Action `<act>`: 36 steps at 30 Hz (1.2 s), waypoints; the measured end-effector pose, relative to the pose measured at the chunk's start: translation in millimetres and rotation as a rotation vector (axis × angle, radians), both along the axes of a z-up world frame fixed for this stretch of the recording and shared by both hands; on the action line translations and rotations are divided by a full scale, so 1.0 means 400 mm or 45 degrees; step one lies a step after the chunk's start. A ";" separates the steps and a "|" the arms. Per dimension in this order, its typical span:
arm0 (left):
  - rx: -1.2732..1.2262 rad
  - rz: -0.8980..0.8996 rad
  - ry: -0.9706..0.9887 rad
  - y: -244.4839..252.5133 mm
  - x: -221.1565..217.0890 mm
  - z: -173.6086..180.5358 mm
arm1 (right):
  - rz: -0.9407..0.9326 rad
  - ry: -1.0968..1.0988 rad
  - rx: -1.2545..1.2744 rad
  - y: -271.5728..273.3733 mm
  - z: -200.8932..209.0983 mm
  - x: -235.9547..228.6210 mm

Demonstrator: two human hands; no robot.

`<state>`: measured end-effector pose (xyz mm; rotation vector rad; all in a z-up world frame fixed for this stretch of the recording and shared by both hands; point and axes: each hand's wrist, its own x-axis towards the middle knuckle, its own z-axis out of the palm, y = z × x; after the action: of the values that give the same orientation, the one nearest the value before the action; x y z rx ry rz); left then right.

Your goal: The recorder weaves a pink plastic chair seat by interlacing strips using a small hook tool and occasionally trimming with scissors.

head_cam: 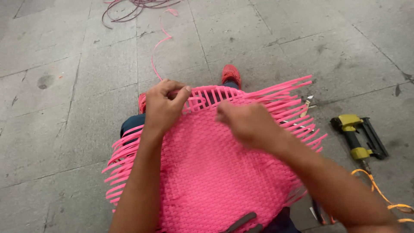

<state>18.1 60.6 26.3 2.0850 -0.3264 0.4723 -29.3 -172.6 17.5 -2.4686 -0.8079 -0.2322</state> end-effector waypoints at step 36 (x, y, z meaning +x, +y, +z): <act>0.830 -0.010 -0.395 -0.125 -0.031 -0.100 | -0.437 -0.402 -0.223 -0.305 -0.110 0.033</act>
<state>5.6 10.6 -13.6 2.6333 -0.7493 0.7628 -16.2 -294.6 -26.5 -2.7695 -0.5363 -0.7172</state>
